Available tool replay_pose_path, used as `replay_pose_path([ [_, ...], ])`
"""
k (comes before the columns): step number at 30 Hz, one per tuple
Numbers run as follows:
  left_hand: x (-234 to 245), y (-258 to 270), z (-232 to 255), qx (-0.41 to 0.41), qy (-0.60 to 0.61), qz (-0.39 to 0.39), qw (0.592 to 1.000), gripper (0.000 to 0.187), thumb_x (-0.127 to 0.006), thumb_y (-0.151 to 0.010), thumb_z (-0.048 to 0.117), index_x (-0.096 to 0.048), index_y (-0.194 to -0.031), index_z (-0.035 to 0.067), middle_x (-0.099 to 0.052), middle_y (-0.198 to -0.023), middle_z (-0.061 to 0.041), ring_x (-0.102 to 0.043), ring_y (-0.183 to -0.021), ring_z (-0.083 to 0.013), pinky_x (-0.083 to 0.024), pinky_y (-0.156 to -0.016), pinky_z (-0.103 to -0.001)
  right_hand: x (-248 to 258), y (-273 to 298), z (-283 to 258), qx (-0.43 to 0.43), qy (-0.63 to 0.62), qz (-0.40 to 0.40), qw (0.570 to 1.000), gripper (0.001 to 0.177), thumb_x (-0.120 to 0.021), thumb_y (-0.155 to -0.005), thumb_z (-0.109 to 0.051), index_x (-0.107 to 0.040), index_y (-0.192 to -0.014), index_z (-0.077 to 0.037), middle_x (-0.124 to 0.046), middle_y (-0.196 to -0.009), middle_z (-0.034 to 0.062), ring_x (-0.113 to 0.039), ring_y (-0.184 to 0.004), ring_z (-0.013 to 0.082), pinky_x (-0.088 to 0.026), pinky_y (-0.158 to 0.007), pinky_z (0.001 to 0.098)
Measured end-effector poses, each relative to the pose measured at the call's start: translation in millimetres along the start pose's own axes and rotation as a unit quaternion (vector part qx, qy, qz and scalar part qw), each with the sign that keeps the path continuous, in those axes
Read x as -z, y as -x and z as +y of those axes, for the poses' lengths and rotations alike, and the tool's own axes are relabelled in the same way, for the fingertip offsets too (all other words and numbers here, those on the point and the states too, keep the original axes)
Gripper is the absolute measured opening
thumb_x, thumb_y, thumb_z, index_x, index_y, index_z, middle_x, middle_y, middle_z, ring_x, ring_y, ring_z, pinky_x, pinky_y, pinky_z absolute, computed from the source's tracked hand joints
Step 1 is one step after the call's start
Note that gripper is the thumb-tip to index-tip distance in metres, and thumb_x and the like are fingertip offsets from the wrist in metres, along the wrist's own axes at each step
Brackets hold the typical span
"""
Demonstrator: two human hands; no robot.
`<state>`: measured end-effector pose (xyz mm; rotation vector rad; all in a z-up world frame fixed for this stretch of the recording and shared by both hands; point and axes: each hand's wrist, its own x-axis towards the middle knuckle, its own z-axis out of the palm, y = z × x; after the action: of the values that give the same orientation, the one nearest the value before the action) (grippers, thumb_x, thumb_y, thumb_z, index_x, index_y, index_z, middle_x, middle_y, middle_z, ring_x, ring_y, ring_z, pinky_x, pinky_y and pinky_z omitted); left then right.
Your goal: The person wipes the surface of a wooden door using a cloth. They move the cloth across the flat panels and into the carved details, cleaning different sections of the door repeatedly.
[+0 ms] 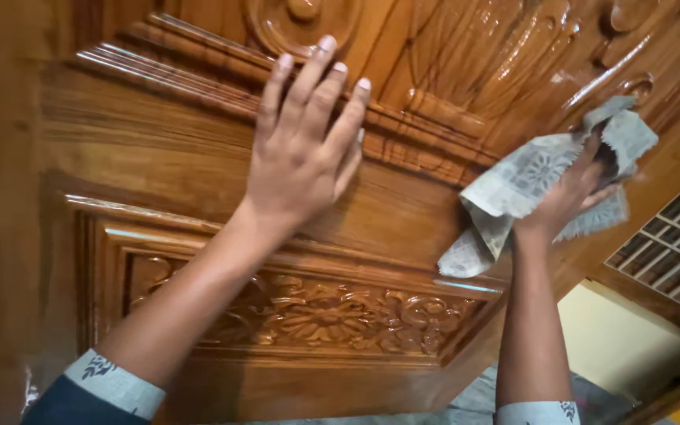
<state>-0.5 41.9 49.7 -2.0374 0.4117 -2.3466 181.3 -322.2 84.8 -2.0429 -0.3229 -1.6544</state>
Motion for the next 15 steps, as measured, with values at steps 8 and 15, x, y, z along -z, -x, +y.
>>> replay_pose_path([
  [8, -2, 4, 0, 0.008, 0.005, -0.008, 1.0, 0.035, -0.06, -0.11, 0.019, -0.064, -0.141, 0.002, -0.049, -0.153, -0.019, -0.036, -0.156, -0.0354, -0.016, -0.133, -0.056, -54, -5, 156, 0.094, 0.021, 0.113, 0.989, 0.077, -0.057, -0.112, -0.048, -0.027, -0.165, -0.002, -0.022, -0.17, 0.0299, -0.013, -0.159, 0.0473, -0.01, -0.132, 0.0566],
  [15, -3, 6, 0, 0.006, -0.012, -0.021, 1.0, 0.036, -0.059, -0.111, 0.019, -0.063, -0.143, 0.003, -0.047, -0.153, -0.019, -0.033, -0.157, -0.0345, -0.014, -0.134, -0.055, -66, -17, 190, -0.04, -0.266, 0.167, 0.949, 0.059, -0.048, -0.113, -0.032, -0.023, -0.161, -0.007, -0.029, -0.166, 0.0217, -0.03, -0.156, 0.0388, -0.026, -0.132, 0.0485],
])
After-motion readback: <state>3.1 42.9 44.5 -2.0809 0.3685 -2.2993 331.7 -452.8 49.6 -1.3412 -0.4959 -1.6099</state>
